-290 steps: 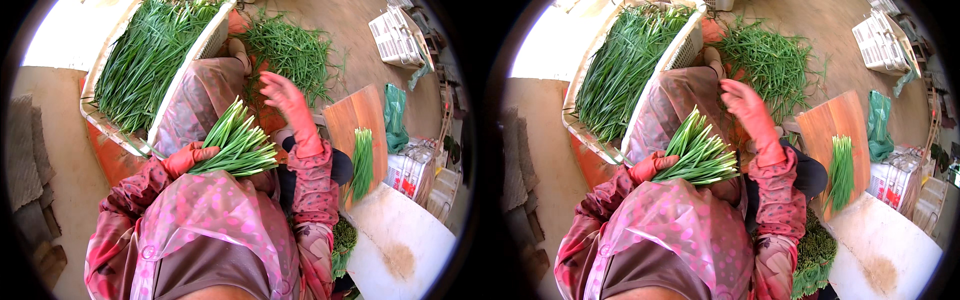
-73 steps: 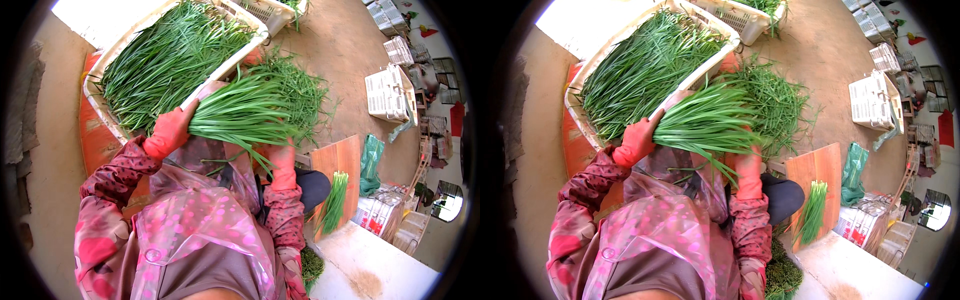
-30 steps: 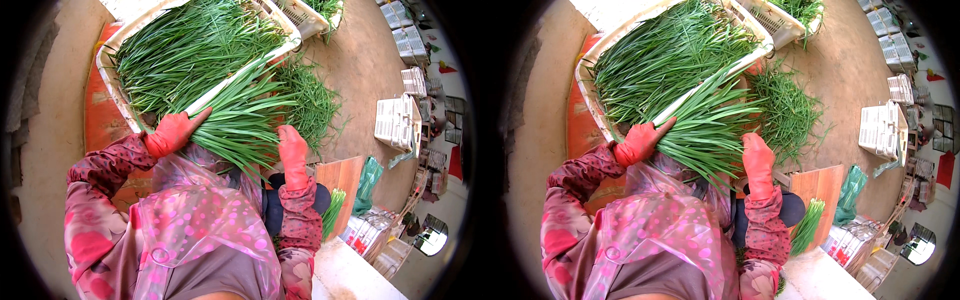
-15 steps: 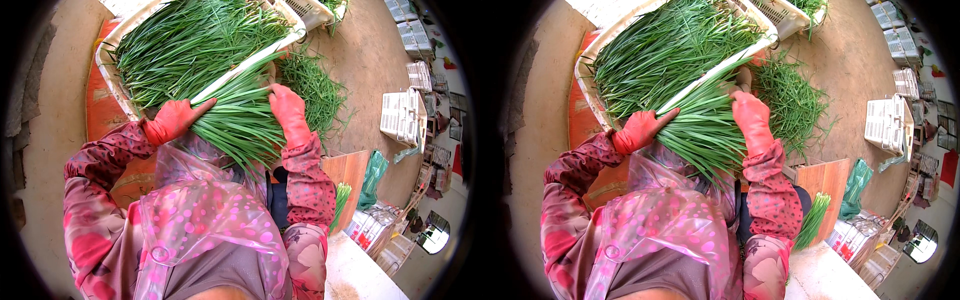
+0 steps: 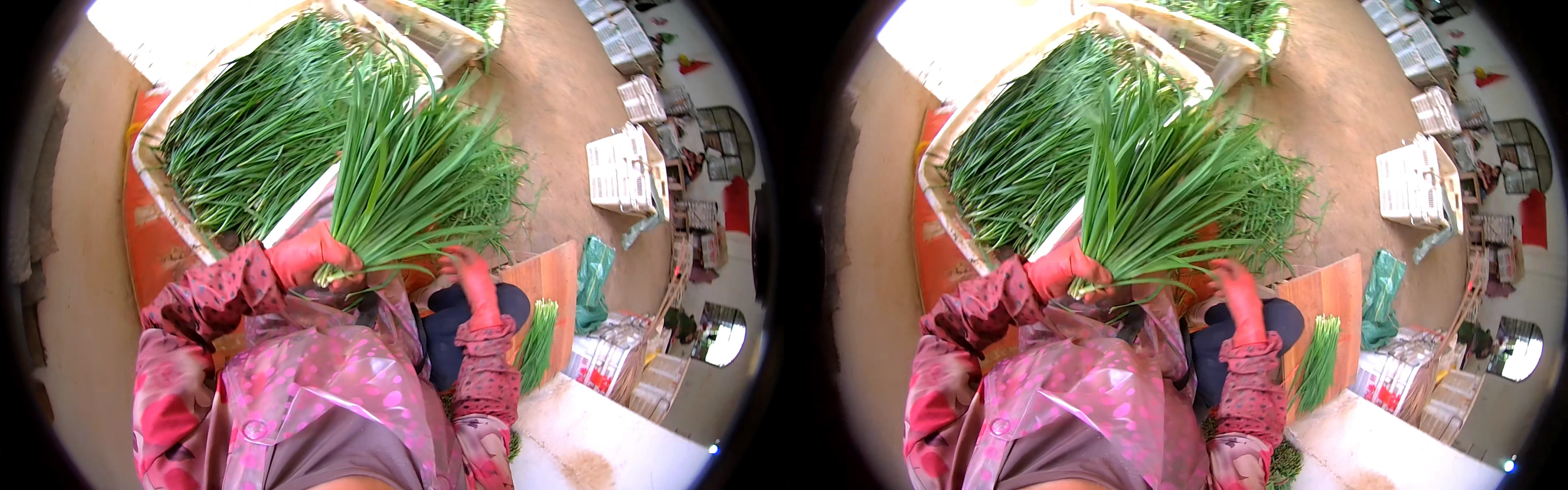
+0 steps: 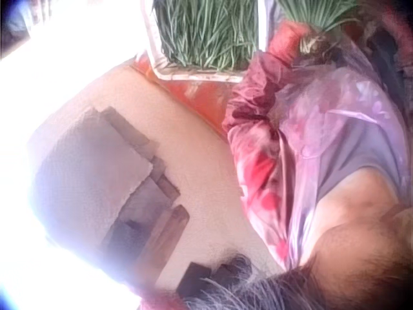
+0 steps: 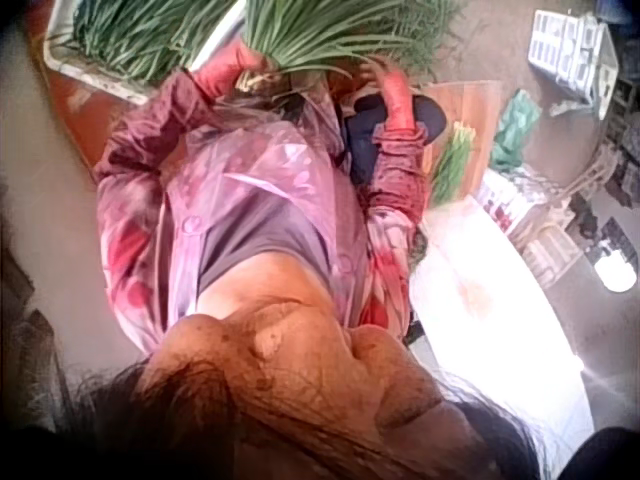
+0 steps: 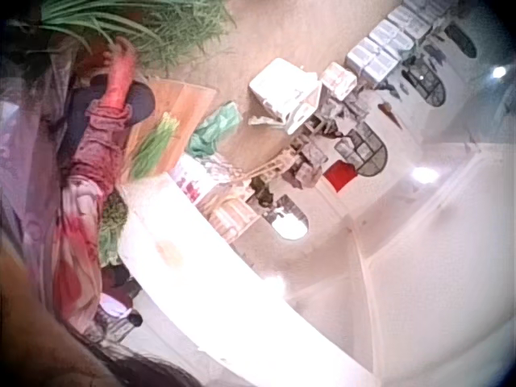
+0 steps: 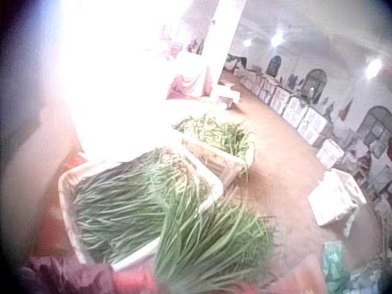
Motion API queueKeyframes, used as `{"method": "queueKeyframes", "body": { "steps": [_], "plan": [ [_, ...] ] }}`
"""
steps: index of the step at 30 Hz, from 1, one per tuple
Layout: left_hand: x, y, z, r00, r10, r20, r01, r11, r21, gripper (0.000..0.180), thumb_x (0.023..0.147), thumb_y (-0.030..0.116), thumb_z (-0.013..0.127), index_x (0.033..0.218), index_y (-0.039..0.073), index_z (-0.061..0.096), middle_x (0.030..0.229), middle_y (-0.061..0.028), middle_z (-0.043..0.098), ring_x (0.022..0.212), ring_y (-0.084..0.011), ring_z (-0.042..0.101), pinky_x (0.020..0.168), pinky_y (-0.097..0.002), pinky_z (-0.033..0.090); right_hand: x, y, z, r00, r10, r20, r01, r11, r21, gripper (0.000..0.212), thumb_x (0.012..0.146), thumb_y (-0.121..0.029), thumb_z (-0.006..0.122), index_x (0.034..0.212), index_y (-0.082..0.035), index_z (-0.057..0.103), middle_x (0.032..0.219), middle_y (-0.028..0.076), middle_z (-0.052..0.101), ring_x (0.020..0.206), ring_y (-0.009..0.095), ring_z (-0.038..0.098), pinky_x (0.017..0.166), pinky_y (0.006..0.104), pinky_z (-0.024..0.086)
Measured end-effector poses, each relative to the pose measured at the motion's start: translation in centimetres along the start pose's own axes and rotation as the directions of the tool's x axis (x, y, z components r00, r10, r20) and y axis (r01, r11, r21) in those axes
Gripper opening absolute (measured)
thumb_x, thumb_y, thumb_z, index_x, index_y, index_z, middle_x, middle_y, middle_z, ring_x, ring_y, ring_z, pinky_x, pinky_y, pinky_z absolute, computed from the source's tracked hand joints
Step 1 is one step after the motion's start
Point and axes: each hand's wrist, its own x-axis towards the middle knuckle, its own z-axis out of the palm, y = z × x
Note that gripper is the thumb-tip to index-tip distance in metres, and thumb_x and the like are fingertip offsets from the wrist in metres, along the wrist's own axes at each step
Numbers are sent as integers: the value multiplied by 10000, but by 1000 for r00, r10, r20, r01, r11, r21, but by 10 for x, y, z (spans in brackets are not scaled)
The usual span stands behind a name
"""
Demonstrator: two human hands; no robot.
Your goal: The person sorts and cleans bunches of green chives, plucking damaged leaves and debris by hand and placing the trimmed bundles onto a wooden board.
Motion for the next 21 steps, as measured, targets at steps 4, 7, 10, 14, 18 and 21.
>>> {"method": "queueKeyframes", "body": {
  "steps": [4, 7, 10, 14, 18, 21],
  "plan": [
    [19, -25, 18, 995, -37, 95, 42, 998, -55, 149, 765, 77, 650, 847, -46, 629, 663, -96, 606, 472, -127, 525, 437, -273, 414, -43, 18, 26, 927, -37, 372, 27, 999, 34, 305, 886, -216, 599, 1128, -34, 640, 959, 54, 683, 809, 144, 655, 678, 272, 499],
    [30, -40, 17, 982, -100, 159, 123, 983, -138, 188, 758, 68, 662, 908, -39, 626, 711, -101, 622, 486, -143, 545, 442, -277, 431, -81, 9, 33, 922, -95, 375, 236, 906, -351, 299, 907, -203, 583, 1128, -10, 644, 936, 98, 686, 807, 181, 664, 737, 303, 523],
    [40, -50, 22, 963, -120, 241, 171, 965, -199, 278, 760, 56, 663, 1023, -17, 609, 771, -123, 636, 500, -152, 560, 443, -265, 443, -109, 3, 16, 922, -2, 386, 205, 850, -485, 289, 913, -211, 580, 1121, -26, 654, 946, 107, 695, 798, 183, 667, 740, 302, 522],
    [35, -51, 40, 946, -126, 297, 208, 943, -261, 348, 760, 17, 638, 1106, 3, 611, 793, -131, 652, 520, -147, 581, 431, -239, 445, -163, -93, -6, 939, 70, 337, -20, 989, -147, 188, 942, -123, 543, 1043, -44, 680, 952, 97, 700, 859, 172, 664, 745, 293, 518],
    [36, -64, 40, 931, -217, 295, 282, 938, -200, 343, 723, 45, 702, 1054, 19, 616, 763, -112, 646, 513, -152, 575, 432, -243, 444, -165, -117, -5, 823, -562, 80, 538, 817, 206, 159, 907, -105, 633, 1049, -51, 684, 937, 71, 696, 842, 136, 649, 740, 270, 510],
    [36, -72, 42, 917, -222, 332, 288, 943, -164, 384, 745, -1, 636, 1125, 1, 583, 753, -79, 609, 523, -120, 518, 468, -251, 413, -139, -113, 15, 687, -717, -113, 681, 691, -244, 126, 883, -101, 651, 994, -50, 682, 928, 73, 697, 832, 154, 664, 735, 279, 510]
  ]
}}
